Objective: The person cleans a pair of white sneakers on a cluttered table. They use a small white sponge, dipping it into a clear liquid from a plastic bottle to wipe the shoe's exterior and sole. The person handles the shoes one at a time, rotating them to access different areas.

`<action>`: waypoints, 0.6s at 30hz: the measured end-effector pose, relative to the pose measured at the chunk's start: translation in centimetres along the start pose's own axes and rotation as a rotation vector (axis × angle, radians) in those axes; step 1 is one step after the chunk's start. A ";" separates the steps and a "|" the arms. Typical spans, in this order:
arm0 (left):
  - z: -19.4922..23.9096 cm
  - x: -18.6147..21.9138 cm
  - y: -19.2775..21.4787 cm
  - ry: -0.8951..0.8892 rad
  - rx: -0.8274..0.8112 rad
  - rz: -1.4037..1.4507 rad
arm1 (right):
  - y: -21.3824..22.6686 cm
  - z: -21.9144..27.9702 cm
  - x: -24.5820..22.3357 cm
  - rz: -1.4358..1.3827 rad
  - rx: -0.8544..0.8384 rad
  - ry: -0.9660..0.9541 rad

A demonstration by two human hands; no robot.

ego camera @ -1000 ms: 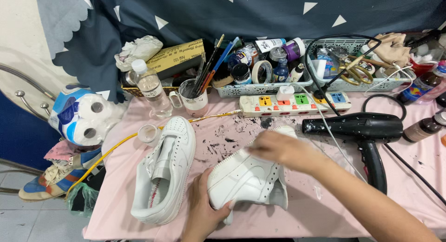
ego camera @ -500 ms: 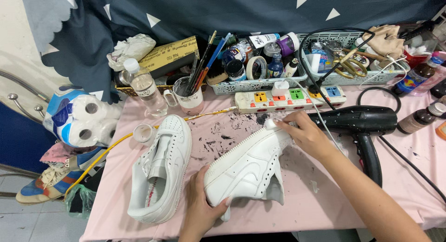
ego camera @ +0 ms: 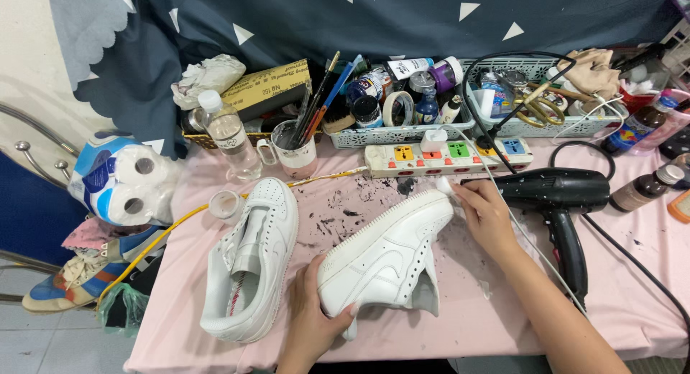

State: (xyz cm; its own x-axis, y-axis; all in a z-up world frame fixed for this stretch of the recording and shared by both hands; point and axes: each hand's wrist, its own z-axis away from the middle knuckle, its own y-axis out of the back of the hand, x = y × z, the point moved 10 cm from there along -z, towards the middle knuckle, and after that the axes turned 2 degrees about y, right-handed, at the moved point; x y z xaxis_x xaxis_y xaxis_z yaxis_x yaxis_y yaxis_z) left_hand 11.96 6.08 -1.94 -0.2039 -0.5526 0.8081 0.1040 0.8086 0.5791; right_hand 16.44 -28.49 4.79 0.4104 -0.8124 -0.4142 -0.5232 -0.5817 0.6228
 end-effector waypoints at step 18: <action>0.1 0.0 -0.1 -0.056 0.022 0.052 | -0.3 -2.0 -6.5 0.101 -0.235 0.404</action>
State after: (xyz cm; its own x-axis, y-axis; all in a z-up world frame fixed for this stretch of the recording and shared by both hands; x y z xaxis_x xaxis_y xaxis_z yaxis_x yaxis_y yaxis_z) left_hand 11.83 6.00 -2.06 -0.2528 -0.4980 0.8295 0.0943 0.8406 0.5334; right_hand 15.45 -22.90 8.63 0.6484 -0.7569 -0.0814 -0.4112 -0.4382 0.7993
